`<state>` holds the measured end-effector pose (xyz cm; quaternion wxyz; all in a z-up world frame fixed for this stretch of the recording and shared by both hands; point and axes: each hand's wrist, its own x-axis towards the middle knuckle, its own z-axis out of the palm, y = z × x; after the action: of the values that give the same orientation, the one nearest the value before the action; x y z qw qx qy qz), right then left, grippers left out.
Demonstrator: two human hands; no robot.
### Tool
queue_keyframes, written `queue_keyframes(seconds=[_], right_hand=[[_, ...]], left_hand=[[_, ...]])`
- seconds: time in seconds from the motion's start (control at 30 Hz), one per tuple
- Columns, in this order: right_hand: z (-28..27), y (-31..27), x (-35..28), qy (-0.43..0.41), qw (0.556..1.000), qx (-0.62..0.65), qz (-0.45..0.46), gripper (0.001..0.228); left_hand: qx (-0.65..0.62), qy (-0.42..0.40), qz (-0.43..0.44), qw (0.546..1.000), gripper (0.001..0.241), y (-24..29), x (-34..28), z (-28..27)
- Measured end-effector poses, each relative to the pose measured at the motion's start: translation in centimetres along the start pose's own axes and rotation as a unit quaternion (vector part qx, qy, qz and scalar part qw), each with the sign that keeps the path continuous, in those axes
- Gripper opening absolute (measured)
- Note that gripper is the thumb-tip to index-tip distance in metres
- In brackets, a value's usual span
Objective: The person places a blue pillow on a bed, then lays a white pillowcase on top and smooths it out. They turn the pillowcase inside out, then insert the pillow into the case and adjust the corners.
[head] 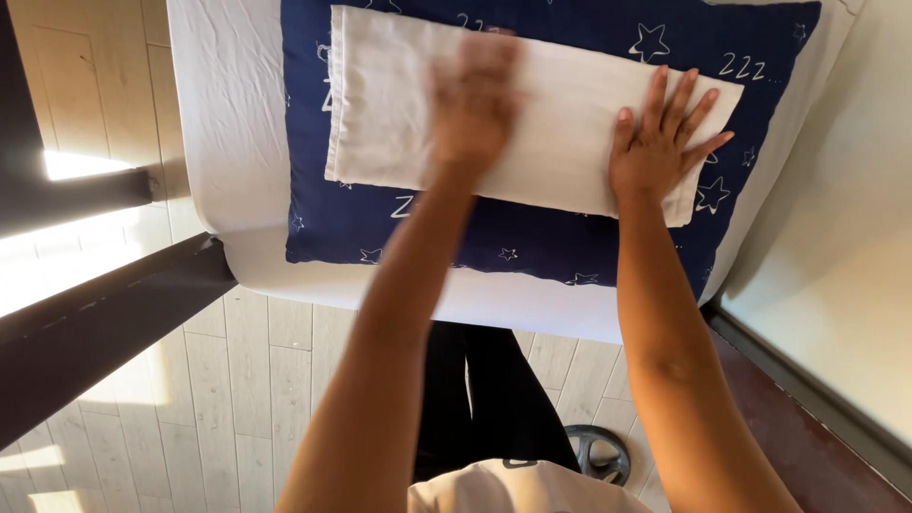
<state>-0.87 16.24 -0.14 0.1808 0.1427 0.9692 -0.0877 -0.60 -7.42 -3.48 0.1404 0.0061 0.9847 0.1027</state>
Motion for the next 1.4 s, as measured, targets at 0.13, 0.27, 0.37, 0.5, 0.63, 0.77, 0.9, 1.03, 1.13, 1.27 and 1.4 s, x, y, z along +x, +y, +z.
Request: queue_keyframes(seconds=[0.13,0.27,0.37,0.5,0.63,0.77,0.9,1.03,1.13,1.27,1.4], right_hand=[[0.2,-1.4,-0.1,0.011,1.000,-0.005,-0.015,0.067],[1.1,-6.3,-2.4,0.025,0.996,-0.011,-0.086,0.065],[3.4,-12.6,-5.6,0.020,0.981,-0.012,-0.195,0.064],[5.3,-13.8,-6.2,0.010,0.943,-0.012,-0.333,0.063],[1.7,-10.0,-3.1,0.012,0.939,-0.014,-0.345,0.063],[-1.1,-0.6,0.2,0.010,0.992,-0.004,-0.123,0.075],[0.2,3.1,1.1,-0.012,0.999,-0.020,-0.027,0.081],[0.9,3.6,1.9,-0.027,0.999,-0.021,0.009,0.081],[0.7,3.7,1.8,-0.031,0.999,-0.017,0.009,0.080],[0.9,3.9,1.5,-0.032,0.999,-0.010,0.006,0.079],[1.4,4.3,1.9,-0.035,0.999,-0.001,0.008,0.078]], left_hand=[[0.015,-0.035,-0.150,0.988,0.061,-10.4,-1.6,-6.2],[-0.007,-0.039,-0.197,0.980,0.061,-13.3,-2.1,-4.9],[-0.003,-0.021,-0.213,0.977,0.063,-13.2,-1.8,-3.7],[-0.020,-0.017,-0.213,0.977,0.062,-13.6,-1.9,-3.3],[-0.024,-0.023,-0.214,0.976,0.062,-13.5,-2.1,-3.5],[-0.032,-0.021,-0.210,0.977,0.062,-13.5,-1.9,-4.0],[-0.060,-0.024,-0.190,0.980,0.061,-12.3,-1.2,-4.9],[-0.045,-0.009,-0.173,0.984,0.059,-7.9,-1.2,-4.4],[-0.048,0.003,-0.035,0.998,0.061,5.0,-0.5,-4.0],[-0.045,0.022,0.141,0.989,0.065,11.8,-1.1,-2.4],[-0.024,0.036,0.061,0.997,0.060,2.7,0.2,-0.9]])
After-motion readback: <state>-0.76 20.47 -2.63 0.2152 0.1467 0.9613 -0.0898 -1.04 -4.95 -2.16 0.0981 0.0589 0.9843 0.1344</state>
